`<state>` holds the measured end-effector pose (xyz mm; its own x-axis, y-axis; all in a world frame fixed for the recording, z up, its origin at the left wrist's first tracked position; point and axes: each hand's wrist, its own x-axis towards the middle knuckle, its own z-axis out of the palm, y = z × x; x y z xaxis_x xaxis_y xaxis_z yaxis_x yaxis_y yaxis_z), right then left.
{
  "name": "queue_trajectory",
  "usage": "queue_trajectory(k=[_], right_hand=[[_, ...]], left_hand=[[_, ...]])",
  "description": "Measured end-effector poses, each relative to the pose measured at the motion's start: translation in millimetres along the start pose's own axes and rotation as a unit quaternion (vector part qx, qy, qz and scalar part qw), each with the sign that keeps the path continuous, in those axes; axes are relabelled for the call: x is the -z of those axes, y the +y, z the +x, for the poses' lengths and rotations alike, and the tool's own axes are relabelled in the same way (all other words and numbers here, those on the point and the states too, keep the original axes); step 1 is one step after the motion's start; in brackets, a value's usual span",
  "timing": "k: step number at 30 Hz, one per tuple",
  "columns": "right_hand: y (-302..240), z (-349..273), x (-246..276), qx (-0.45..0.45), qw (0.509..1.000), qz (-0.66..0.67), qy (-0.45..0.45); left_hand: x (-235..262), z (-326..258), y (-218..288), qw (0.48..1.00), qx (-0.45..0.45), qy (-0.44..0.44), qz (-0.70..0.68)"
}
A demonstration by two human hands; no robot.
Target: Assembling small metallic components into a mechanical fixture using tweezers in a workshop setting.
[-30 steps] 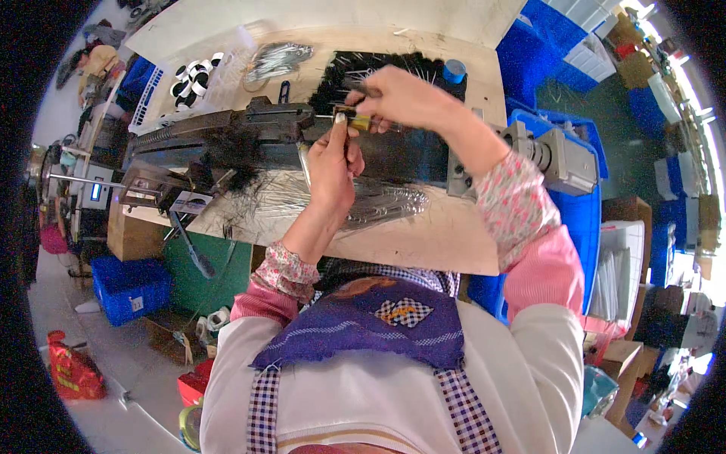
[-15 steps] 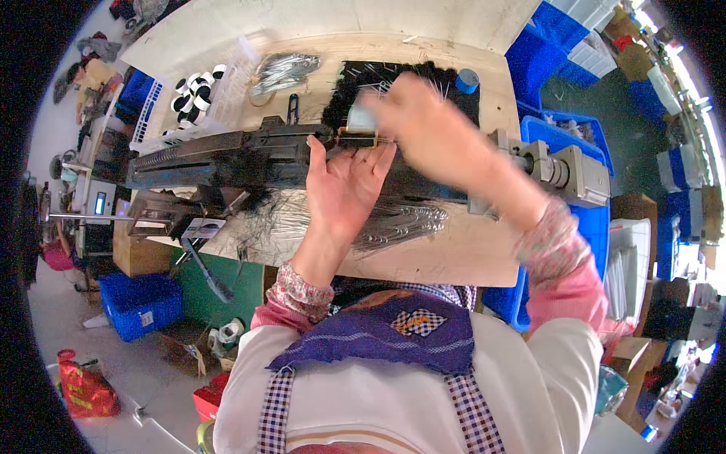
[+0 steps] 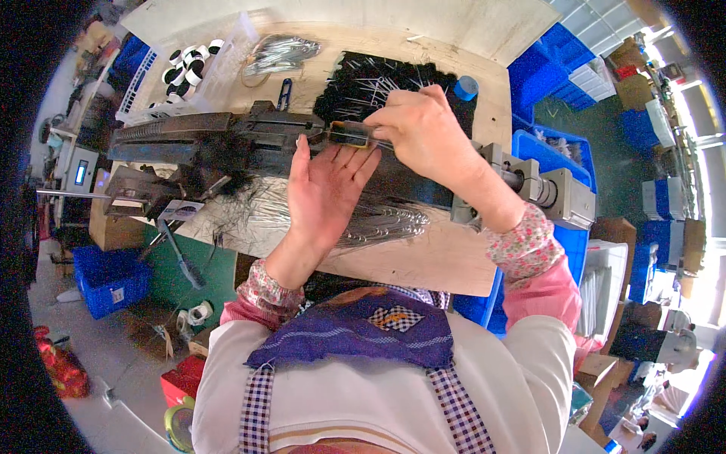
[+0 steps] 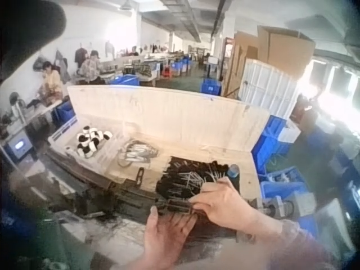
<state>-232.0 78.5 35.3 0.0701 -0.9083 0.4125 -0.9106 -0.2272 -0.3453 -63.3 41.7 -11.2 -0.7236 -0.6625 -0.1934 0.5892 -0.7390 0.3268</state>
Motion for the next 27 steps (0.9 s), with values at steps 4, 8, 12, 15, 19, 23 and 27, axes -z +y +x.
queue_trajectory(k=[4, 8, 12, 15, 19, 23, 27], right_hand=[[-0.4, -3.9, 0.7, 0.002, 1.000, -0.020, 0.006], [-19.4, -7.0, 5.6, 0.048, 0.998, -0.019, 0.040], [-18.8, -11.5, -11.4, 0.089, 0.990, -0.095, 0.051], [-38.7, -6.0, 10.9, -0.088, 0.994, -0.050, 0.030], [-48.1, -10.4, -7.9, -0.048, 0.985, -0.150, -0.063], [-53.1, -8.5, -11.3, 0.022, 0.982, -0.187, -0.021], [-44.7, -7.9, -14.6, 0.018, 0.978, -0.205, -0.022]], left_hand=[[-0.9, 1.6, -1.3, 1.000, -0.004, 0.002, 0.010], [8.7, 3.8, 0.6, 1.000, 0.008, -0.021, -0.001], [5.1, -2.1, 1.2, 0.998, 0.018, -0.057, -0.013], [6.8, -2.7, 7.4, 0.999, 0.003, -0.038, -0.016], [-5.4, -6.2, 12.7, 1.000, -0.007, -0.006, 0.013], [-12.7, -7.4, 15.6, 0.997, 0.012, 0.067, 0.020], [-1.7, 4.2, 10.2, 0.997, 0.009, 0.003, 0.072]])
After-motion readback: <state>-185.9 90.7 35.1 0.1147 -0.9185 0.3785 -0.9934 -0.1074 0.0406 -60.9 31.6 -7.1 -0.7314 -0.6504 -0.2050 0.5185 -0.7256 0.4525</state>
